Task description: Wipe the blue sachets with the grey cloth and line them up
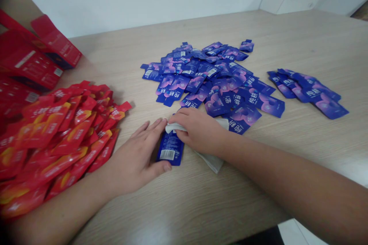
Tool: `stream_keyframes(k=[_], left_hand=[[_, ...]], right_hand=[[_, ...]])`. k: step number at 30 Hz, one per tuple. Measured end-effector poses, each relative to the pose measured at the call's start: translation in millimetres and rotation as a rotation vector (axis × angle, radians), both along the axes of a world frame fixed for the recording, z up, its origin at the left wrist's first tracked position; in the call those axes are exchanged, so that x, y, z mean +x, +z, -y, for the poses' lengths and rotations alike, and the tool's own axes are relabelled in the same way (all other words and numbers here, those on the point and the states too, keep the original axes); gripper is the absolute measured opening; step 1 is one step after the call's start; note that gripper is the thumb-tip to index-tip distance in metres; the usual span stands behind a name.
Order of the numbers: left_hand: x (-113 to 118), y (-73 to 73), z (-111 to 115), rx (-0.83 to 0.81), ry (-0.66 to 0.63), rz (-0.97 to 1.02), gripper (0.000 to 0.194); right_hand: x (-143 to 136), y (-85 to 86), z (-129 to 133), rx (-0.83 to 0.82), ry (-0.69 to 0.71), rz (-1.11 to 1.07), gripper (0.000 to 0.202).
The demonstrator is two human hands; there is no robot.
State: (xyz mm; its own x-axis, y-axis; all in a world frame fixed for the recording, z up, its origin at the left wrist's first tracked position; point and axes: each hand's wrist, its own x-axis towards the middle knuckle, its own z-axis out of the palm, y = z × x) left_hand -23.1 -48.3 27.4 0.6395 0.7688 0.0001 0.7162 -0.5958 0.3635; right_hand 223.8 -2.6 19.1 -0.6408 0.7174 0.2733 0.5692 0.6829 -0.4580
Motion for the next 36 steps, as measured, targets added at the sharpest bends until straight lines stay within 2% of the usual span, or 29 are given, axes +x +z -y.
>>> stream_keyframes(k=[3, 7, 10, 14, 16, 23, 30, 33, 36], left_hand=[[1, -0.1, 1, 0.027, 0.013, -0.027, 0.103], [3, -3.4, 2, 0.058, 0.026, -0.059, 0.106], [2, -5.8, 3, 0.06, 0.035, -0.04, 0.11], [0, -6.2, 3, 0.059, 0.029, -0.023, 0.115], [1, -5.1, 2, 0.05, 0.03, -0.025, 0.115], [3, -4.7, 1, 0.049, 0.035, -0.029, 0.115], [2, -3.8, 0, 0.045, 0.029, -0.04, 0.113], [1, -1.2, 1, 0.035, 0.014, -0.053, 0.125], [1, 0.2, 2, 0.025, 0.006, -0.062, 0.135]], right_hand=[[1, -0.3, 0, -0.002, -0.036, -0.045, 0.029], [3, 5.5, 7, -0.017, -0.031, -0.133, 0.027], [0, 16.0, 18, -0.134, 0.098, -0.193, 0.029], [-7, 25.3, 27, -0.324, 0.299, -0.107, 0.024], [-8, 24.2, 26, -0.309, 0.282, -0.072, 0.024], [3, 7.3, 1, -0.085, 0.046, 0.007, 0.029], [7, 3.2, -4, -0.019, -0.069, -0.033, 0.024], [5, 8.3, 5, -0.019, -0.04, -0.122, 0.022], [1, 14.5, 17, -0.101, 0.09, -0.162, 0.027]])
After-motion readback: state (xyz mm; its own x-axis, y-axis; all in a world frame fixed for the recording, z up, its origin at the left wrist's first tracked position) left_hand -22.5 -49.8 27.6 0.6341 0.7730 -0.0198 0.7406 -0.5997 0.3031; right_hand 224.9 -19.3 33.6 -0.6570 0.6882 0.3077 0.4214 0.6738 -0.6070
